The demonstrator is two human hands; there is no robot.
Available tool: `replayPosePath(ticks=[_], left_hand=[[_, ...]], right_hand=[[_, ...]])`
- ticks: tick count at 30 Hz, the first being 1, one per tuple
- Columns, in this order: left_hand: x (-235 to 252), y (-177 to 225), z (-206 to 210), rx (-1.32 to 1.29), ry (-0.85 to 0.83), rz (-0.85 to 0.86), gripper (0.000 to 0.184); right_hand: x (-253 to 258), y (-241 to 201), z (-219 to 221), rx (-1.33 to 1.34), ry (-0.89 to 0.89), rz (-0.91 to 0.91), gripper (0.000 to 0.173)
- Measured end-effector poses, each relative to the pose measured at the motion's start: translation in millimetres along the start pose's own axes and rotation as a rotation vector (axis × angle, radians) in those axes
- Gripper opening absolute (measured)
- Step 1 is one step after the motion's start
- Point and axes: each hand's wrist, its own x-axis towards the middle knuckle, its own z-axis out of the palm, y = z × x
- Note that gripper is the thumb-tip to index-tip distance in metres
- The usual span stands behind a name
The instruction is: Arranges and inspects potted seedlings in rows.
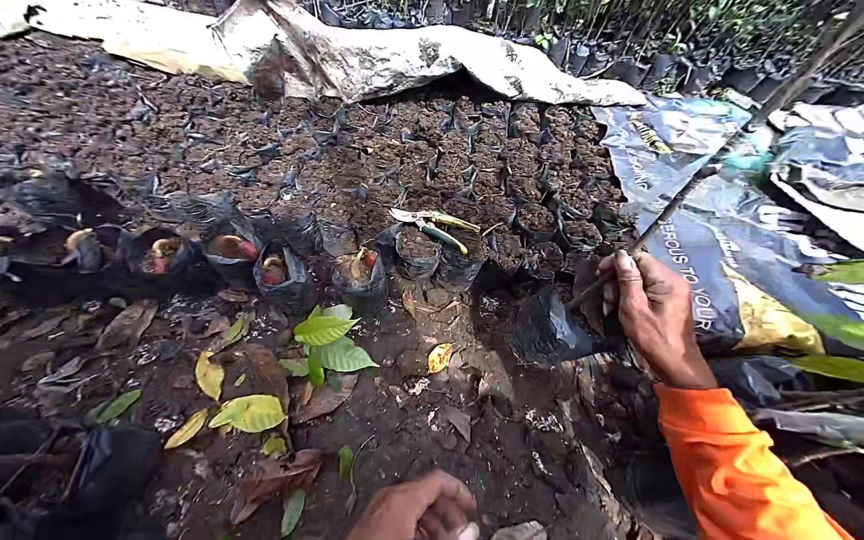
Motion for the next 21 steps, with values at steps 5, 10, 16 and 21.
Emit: replayPosePath(ticks=[5, 10, 16, 21], left_hand=[[5.5, -9.9, -12.6, 0.055, 0.071, -0.076, 0.031], [2.3, -33.8, -17.7, 0.12, 0.042, -0.188, 0.033], [-3.5, -68.1, -31.9, 0.234, 0.553, -0.269, 0.025], [0.3, -80.1, -57.1, 0.438, 0.617, -0.354, 0.044]], right_hand=[[-17.5, -62.3, 65.8, 0.345, -0.204, -0.082, 0.033], [-41.6, -101.6, 126.8, 0.399, -0.406, -0.196, 0.035], [-78.6, -108.6, 188.0, 0.485, -0.698, -0.223, 0.033], [-80.1, -113.5, 200.4, 0.505, -0.776, -0.206, 0.035]])
